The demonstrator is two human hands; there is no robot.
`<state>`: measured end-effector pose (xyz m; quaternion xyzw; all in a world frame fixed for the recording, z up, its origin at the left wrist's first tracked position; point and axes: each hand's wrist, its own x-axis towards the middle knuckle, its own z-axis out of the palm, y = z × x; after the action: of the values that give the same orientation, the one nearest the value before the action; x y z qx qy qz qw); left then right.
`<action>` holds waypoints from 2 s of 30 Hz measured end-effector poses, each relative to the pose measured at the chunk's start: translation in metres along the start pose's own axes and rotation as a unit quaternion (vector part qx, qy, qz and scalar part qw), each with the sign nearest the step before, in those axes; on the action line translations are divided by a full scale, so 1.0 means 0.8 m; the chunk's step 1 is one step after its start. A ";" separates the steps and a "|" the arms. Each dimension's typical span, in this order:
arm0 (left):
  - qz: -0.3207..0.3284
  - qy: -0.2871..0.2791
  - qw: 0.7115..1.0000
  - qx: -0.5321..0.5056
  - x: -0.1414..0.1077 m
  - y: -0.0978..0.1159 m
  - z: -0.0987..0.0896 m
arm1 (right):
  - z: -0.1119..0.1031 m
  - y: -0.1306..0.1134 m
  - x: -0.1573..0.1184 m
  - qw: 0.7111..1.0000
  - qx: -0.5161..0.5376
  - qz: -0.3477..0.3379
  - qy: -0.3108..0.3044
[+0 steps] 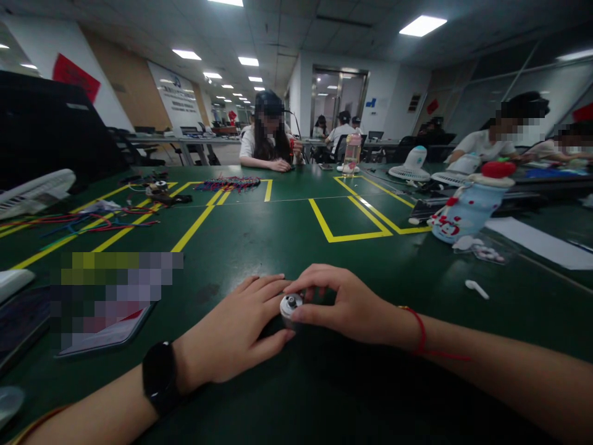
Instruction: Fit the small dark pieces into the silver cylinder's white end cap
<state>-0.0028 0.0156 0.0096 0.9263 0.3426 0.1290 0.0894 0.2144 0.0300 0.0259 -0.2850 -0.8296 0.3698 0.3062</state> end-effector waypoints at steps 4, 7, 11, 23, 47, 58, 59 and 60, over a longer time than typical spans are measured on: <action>0.004 0.000 1.000 0.001 0.003 0.000 0.001 | -0.002 0.002 0.001 1.000 -0.008 0.003 0.030; 0.001 -0.008 1.000 0.007 0.006 0.001 0.002 | -0.006 0.002 0.001 0.998 -0.013 0.000 0.063; -0.002 -0.010 1.000 0.009 0.011 0.002 0.004 | -0.013 -0.002 -0.001 0.997 -0.017 -0.028 0.077; 0.004 -0.010 1.000 0.020 0.013 0.006 0.004 | -0.028 -0.002 -0.002 0.997 -0.015 -0.022 0.075; -0.025 -0.036 0.999 0.023 0.000 -0.010 0.006 | -0.097 0.103 -0.001 0.969 -0.008 0.156 0.192; -0.025 -0.029 0.999 0.021 0.002 -0.007 0.006 | -0.092 0.092 -0.008 0.985 -0.092 0.135 0.050; -0.025 -0.032 0.999 0.022 0.003 -0.007 0.006 | -0.083 0.081 -0.009 0.991 -0.078 0.102 -0.030; -0.024 -0.034 0.999 0.024 0.003 -0.007 0.006 | -0.074 0.071 -0.010 0.990 -0.076 0.068 -0.093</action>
<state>-0.0031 0.0213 0.0043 0.9233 0.3648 0.0875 0.0818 0.2761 0.0825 0.0109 -0.3277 -0.8588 0.3508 0.1788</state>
